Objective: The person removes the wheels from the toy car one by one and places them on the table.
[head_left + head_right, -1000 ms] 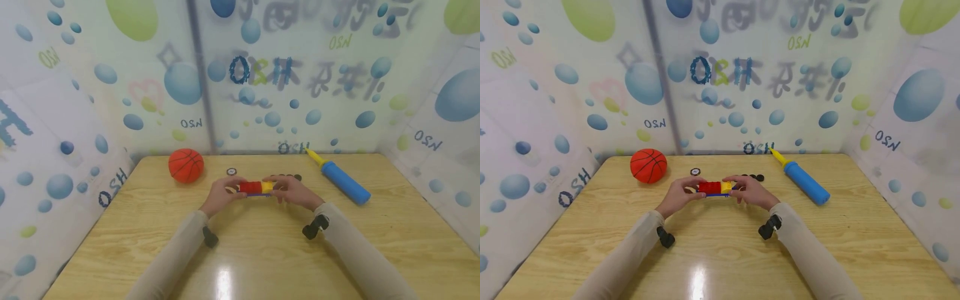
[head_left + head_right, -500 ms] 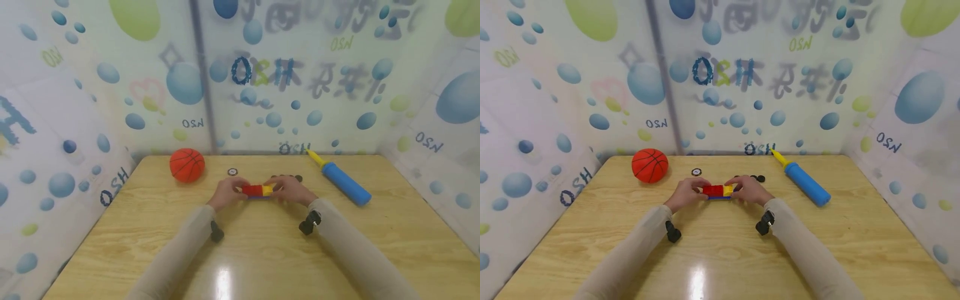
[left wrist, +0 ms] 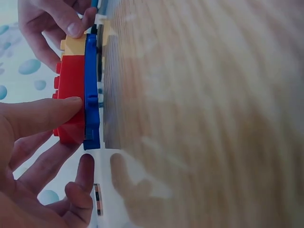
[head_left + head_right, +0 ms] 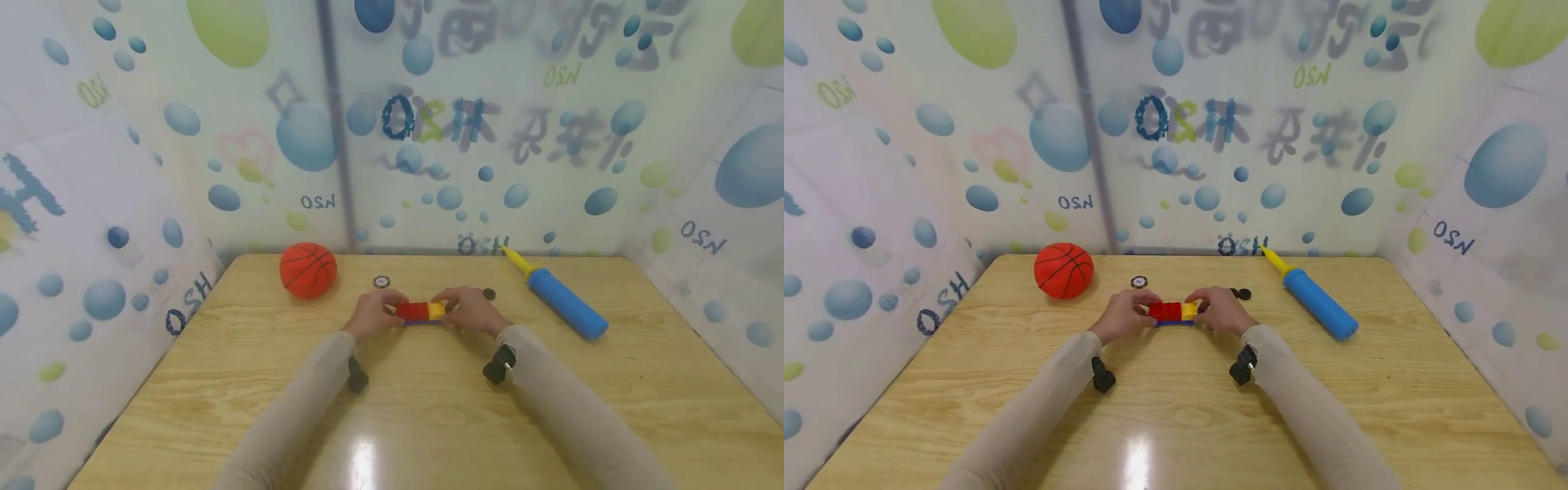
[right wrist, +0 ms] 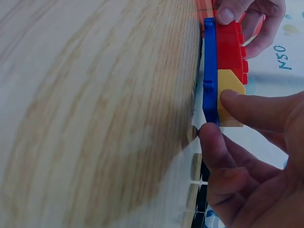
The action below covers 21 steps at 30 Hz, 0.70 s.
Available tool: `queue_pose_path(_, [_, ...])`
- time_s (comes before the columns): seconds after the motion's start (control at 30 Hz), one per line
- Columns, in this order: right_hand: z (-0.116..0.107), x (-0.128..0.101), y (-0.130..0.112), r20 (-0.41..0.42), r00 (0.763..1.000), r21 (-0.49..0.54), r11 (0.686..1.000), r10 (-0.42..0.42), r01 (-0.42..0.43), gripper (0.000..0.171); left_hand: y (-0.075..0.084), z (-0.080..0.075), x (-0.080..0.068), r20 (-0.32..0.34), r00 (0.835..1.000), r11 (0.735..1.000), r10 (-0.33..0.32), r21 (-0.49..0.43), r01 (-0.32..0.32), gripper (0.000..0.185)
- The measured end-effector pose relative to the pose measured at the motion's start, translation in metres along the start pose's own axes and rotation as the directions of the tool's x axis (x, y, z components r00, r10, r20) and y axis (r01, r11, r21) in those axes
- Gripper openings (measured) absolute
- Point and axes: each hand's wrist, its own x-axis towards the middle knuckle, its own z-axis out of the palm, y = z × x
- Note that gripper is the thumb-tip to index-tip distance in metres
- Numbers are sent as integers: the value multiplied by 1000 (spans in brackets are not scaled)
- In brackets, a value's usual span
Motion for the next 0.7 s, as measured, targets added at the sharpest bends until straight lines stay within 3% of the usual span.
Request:
queue_pose_path(0.27, [3, 4, 4, -15, 1000, -20, 1000, 19, -20, 42, 5, 0, 0, 29, 997, 997, -76, -30, 77, 39])
queue_pose_path(0.7, [5, 6, 4, -26, 999, -22, 999, 31, -32, 42, 6, -1, -1, 22, 994, 994, -103, -21, 103, 41])
